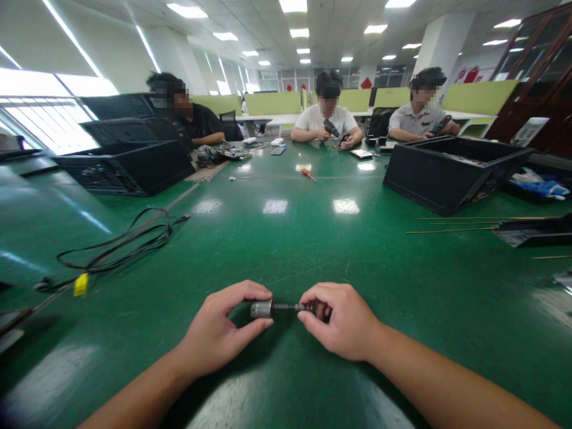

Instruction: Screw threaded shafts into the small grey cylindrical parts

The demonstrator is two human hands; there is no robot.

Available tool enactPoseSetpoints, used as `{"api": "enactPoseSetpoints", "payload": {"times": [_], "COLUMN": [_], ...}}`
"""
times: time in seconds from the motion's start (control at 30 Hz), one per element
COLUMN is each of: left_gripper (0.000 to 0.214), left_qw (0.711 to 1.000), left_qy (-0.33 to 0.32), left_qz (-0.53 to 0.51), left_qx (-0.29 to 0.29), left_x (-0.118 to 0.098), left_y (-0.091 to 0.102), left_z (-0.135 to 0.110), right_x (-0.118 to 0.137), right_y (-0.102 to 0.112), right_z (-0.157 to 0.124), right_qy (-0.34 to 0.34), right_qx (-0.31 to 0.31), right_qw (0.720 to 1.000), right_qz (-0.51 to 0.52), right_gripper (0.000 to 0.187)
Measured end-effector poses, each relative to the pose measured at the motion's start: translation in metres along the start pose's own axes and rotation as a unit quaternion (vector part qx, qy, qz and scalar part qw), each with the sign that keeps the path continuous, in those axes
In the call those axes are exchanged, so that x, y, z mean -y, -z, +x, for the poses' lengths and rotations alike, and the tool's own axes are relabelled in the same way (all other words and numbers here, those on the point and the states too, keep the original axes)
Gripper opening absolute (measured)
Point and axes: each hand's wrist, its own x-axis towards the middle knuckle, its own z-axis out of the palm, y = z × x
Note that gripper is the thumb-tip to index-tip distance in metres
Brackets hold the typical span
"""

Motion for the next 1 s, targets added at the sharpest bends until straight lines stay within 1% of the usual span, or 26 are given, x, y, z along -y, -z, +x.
{"api": "enactPoseSetpoints", "payload": {"times": [0.53,1.0], "left_gripper": [0.022,0.022], "left_qw": [1.000,1.000], "left_qy": [-0.006,0.005], "left_qz": [0.017,0.016], "left_qx": [-0.006,-0.007], "left_x": [0.0022,0.0021], "left_y": [0.0013,0.0026], "left_z": [-0.0003,0.0002], "right_x": [-0.0013,-0.0040], "right_y": [0.0003,0.0017], "right_z": [-0.0001,-0.0008], "right_qy": [-0.002,0.000], "right_qx": [-0.004,-0.004], "right_qw": [1.000,1.000], "right_qz": [-0.009,-0.018], "right_gripper": [0.007,0.008]}}
